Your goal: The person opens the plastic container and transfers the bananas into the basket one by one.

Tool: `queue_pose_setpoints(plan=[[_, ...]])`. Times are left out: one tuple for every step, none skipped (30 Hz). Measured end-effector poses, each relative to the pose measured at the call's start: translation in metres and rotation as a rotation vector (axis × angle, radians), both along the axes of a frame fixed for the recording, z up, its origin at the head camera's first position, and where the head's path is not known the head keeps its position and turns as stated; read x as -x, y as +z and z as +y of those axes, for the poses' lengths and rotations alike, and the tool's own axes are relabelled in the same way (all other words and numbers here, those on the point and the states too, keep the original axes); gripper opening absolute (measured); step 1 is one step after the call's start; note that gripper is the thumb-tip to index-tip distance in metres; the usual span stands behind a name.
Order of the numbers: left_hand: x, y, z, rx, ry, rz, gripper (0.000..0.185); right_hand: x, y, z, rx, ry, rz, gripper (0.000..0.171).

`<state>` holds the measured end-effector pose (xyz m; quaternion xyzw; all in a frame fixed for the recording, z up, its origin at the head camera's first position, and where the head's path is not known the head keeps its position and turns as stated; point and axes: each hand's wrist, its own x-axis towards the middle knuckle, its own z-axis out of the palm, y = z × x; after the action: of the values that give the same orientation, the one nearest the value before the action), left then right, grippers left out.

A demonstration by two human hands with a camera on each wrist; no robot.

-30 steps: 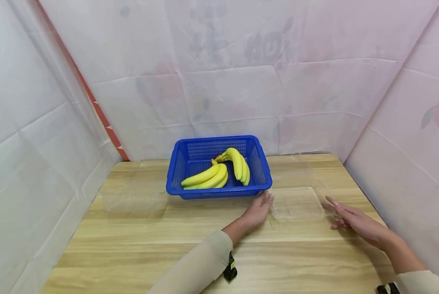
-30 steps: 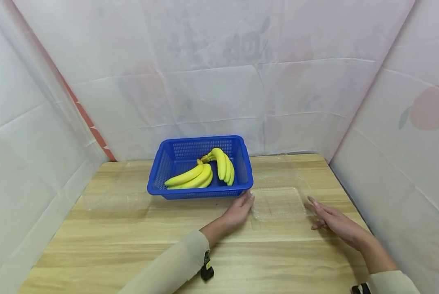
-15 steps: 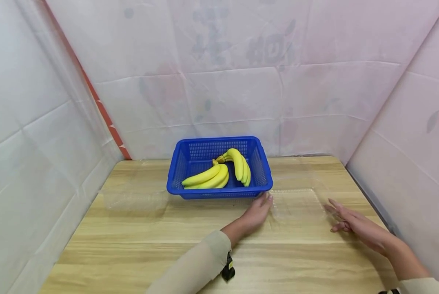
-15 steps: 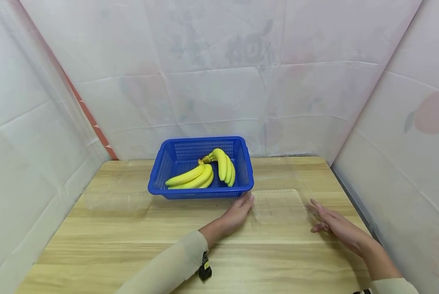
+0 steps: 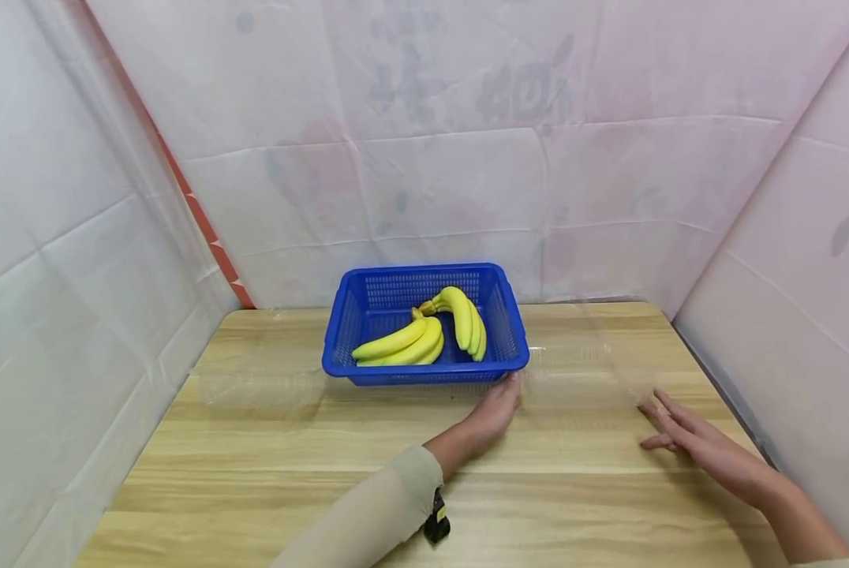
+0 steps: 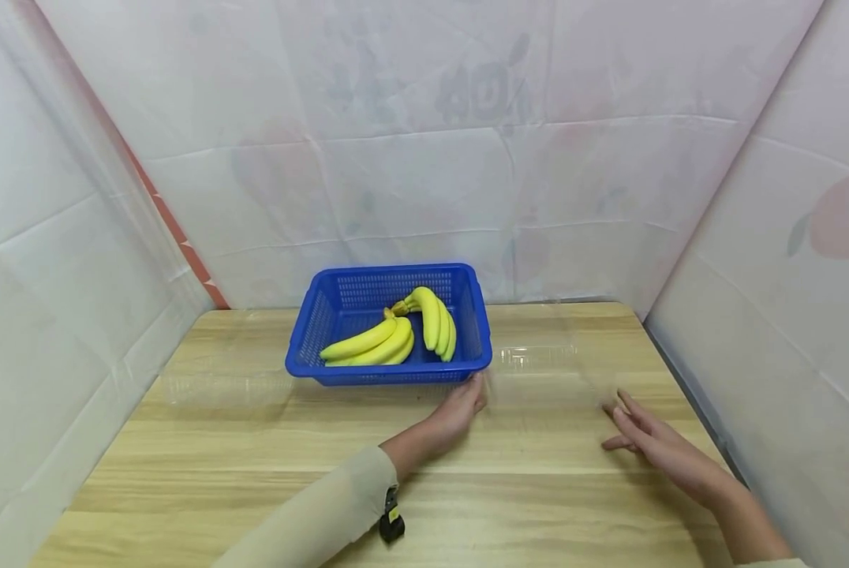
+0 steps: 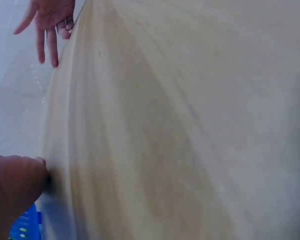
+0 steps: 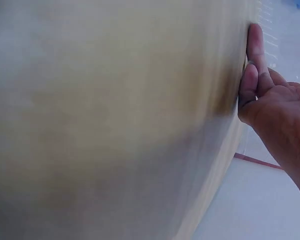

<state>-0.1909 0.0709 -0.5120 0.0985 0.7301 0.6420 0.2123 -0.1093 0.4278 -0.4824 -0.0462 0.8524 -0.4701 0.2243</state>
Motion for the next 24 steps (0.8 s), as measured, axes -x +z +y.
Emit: queue_pose_setpoints(plan=[[-0.001, 0.002, -0.002, 0.028, 0.001, 0.007, 0.069, -0.002, 0.0, -0.001, -0.012, 0.002, 0.02, 0.067], [-0.002, 0.004, -0.004, 0.062, -0.003, 0.021, 0.07, -0.004, 0.001, -0.003, -0.023, 0.001, 0.031, 0.067], [-0.004, 0.006, -0.007, 0.101, -0.008, 0.034, 0.07, -0.005, 0.001, -0.005, -0.037, 0.0, 0.042, 0.067], [-0.006, 0.009, -0.011, 0.14, -0.012, 0.048, 0.069, -0.007, 0.002, -0.008, -0.057, -0.008, 0.051, 0.068], [-0.009, 0.011, -0.015, 0.172, -0.016, 0.065, 0.069, -0.008, 0.003, -0.011, -0.078, -0.011, 0.066, 0.068], [-0.013, 0.013, -0.02, 0.198, -0.018, 0.079, 0.067, -0.009, 0.004, -0.015, -0.104, -0.022, 0.085, 0.069], [-0.016, 0.014, -0.025, 0.214, -0.021, 0.099, 0.064, -0.01, 0.004, -0.02, -0.128, -0.033, 0.107, 0.069], [-0.021, 0.015, -0.031, 0.22, -0.023, 0.117, 0.06, -0.012, 0.004, -0.025, -0.152, -0.049, 0.134, 0.069], [-0.025, 0.016, -0.038, 0.22, -0.02, 0.129, 0.057, -0.015, 0.004, -0.031, -0.171, -0.059, 0.171, 0.067], [-0.03, 0.017, -0.046, 0.214, -0.019, 0.14, 0.053, -0.017, 0.004, -0.037, -0.188, -0.07, 0.201, 0.065], [-0.035, 0.018, -0.054, 0.201, -0.022, 0.15, 0.05, -0.02, 0.005, -0.043, -0.199, -0.072, 0.237, 0.062], [-0.039, 0.019, -0.063, 0.189, -0.027, 0.158, 0.048, -0.023, 0.005, -0.049, -0.209, -0.084, 0.261, 0.058], [-0.043, 0.02, -0.071, 0.177, -0.035, 0.163, 0.046, -0.026, 0.006, -0.056, -0.212, -0.086, 0.272, 0.055], [-0.047, 0.022, -0.08, 0.165, -0.042, 0.163, 0.046, -0.028, 0.008, -0.063, -0.212, -0.084, 0.279, 0.052], [-0.05, 0.024, -0.089, 0.158, -0.05, 0.161, 0.045, -0.031, 0.009, -0.069, -0.214, -0.075, 0.285, 0.051], [-0.053, 0.025, -0.097, 0.152, -0.063, 0.168, 0.045, -0.032, 0.012, -0.076, -0.215, -0.071, 0.28, 0.05], [-0.055, 0.027, -0.105, 0.152, -0.074, 0.176, 0.045, -0.034, 0.014, -0.082, -0.216, -0.061, 0.282, 0.049], [-0.058, 0.028, -0.113, 0.155, -0.087, 0.186, 0.045, -0.035, 0.016, -0.088, -0.219, -0.057, 0.274, 0.049], [-0.06, 0.029, -0.121, 0.166, -0.102, 0.196, 0.045, -0.036, 0.018, -0.094, -0.22, -0.048, 0.268, 0.049], [-0.061, 0.03, -0.127, 0.18, -0.116, 0.209, 0.045, -0.036, 0.02, -0.1, -0.224, -0.04, 0.273, 0.049], [-0.063, 0.031, -0.134, 0.201, -0.128, 0.221, 0.046, -0.037, 0.021, -0.106, -0.224, -0.032, 0.278, 0.048], [-0.064, 0.032, -0.139, 0.22, -0.14, 0.234, 0.047, -0.037, 0.022, -0.111, -0.22, -0.02, 0.29, 0.048], [-0.066, 0.033, -0.144, 0.237, -0.148, 0.243, 0.048, -0.037, 0.024, -0.117, -0.216, -0.012, 0.305, 0.047], [-0.067, 0.034, -0.149, 0.252, -0.153, 0.253, 0.049, -0.038, 0.025, -0.122, -0.212, -0.004, 0.316, 0.047]])
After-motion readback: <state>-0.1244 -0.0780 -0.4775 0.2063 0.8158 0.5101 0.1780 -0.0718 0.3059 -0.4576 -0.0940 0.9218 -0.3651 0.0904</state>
